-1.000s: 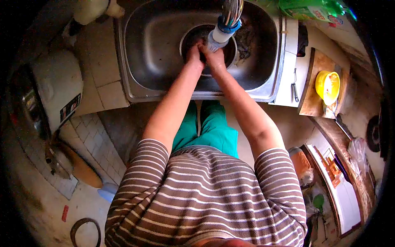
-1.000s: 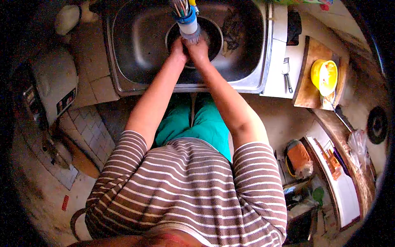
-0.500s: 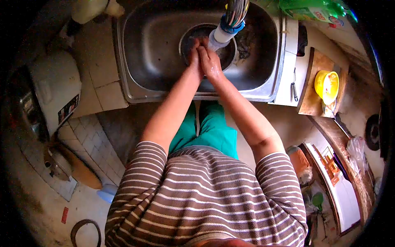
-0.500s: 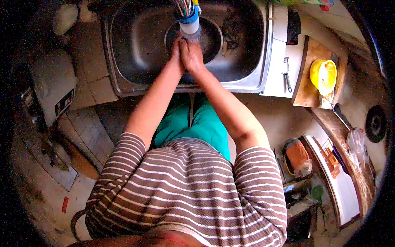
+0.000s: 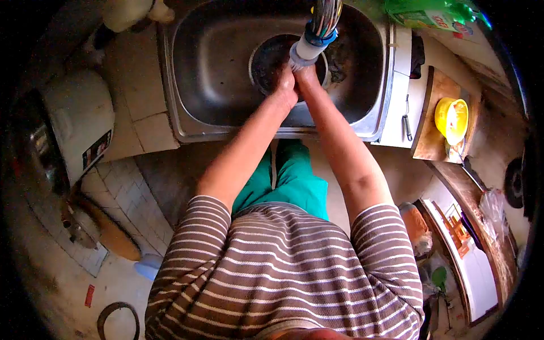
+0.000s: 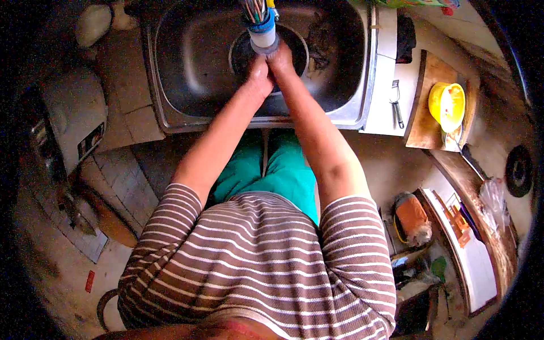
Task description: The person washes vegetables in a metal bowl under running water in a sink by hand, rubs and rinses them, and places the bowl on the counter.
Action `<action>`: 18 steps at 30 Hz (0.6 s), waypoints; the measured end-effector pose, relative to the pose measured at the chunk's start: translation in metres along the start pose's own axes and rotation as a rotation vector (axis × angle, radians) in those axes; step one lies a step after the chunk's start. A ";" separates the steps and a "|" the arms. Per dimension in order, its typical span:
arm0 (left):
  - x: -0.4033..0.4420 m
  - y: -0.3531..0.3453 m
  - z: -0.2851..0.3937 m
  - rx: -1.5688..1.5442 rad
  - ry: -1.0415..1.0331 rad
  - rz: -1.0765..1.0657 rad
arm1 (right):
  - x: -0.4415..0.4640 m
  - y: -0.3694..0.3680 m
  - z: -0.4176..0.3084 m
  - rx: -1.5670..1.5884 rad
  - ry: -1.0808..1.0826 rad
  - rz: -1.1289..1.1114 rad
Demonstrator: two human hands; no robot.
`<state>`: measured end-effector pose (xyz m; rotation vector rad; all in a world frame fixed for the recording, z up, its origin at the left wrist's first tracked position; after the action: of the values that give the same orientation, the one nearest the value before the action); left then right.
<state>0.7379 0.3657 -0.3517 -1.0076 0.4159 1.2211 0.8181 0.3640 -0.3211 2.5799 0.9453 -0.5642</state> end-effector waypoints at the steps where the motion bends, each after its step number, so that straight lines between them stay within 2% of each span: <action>1: 0.005 -0.006 0.001 -0.087 -0.042 -0.091 | 0.003 0.002 -0.003 -0.063 0.017 0.029; 2: 0.008 -0.002 -0.006 -0.033 -0.003 -0.085 | -0.003 -0.001 -0.003 -0.002 0.036 0.011; 4: -0.004 -0.016 0.020 0.080 0.027 -0.140 | -0.020 -0.017 0.007 0.064 0.065 -0.182; 6: -0.014 -0.026 0.035 0.053 -0.048 -0.187 | -0.041 -0.022 -0.002 0.072 0.093 -0.174; 7: -0.019 -0.026 0.030 0.013 -0.008 -0.156 | -0.051 -0.022 -0.015 0.070 0.108 -0.188; 8: -0.024 -0.025 0.027 -0.023 0.029 -0.124 | -0.044 -0.023 -0.005 0.151 0.058 -0.193; 11: -0.004 0.009 -0.006 0.097 -0.019 -0.017 | -0.009 -0.010 0.006 0.022 -0.188 -0.170; 12: -0.008 0.003 -0.005 -0.012 0.009 -0.025 | 0.000 -0.009 0.022 -0.007 -0.245 -0.177; 13: 0.000 0.003 -0.007 -0.032 0.030 -0.061 | -0.005 -0.011 0.027 -0.006 -0.243 -0.178; 15: 0.028 0.016 -0.018 0.024 0.074 -0.157 | -0.019 -0.007 0.021 0.057 -0.063 -0.099; 16: 0.025 0.014 0.002 0.182 0.094 -0.071 | -0.026 -0.012 0.018 0.038 0.033 -0.121; 17: 0.025 0.015 0.001 0.178 0.096 -0.071 | -0.034 -0.019 0.032 0.061 -0.066 -0.164; 18: 0.028 0.007 0.001 0.031 0.026 -0.220 | -0.043 -0.019 0.010 -0.001 0.042 -0.131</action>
<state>0.7412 0.3828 -0.3746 -1.0155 0.3339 1.0019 0.7723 0.3502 -0.3125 2.5518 1.1352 -0.5457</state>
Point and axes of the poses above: each hand's wrist, its own x-axis towards the middle knuckle, its own y-axis out of the back of the hand, z = x × y, the point moved 8 cm from there along x, towards the middle knuckle, and after that the axes turned 11 degrees about -y, right-handed, at the moved point
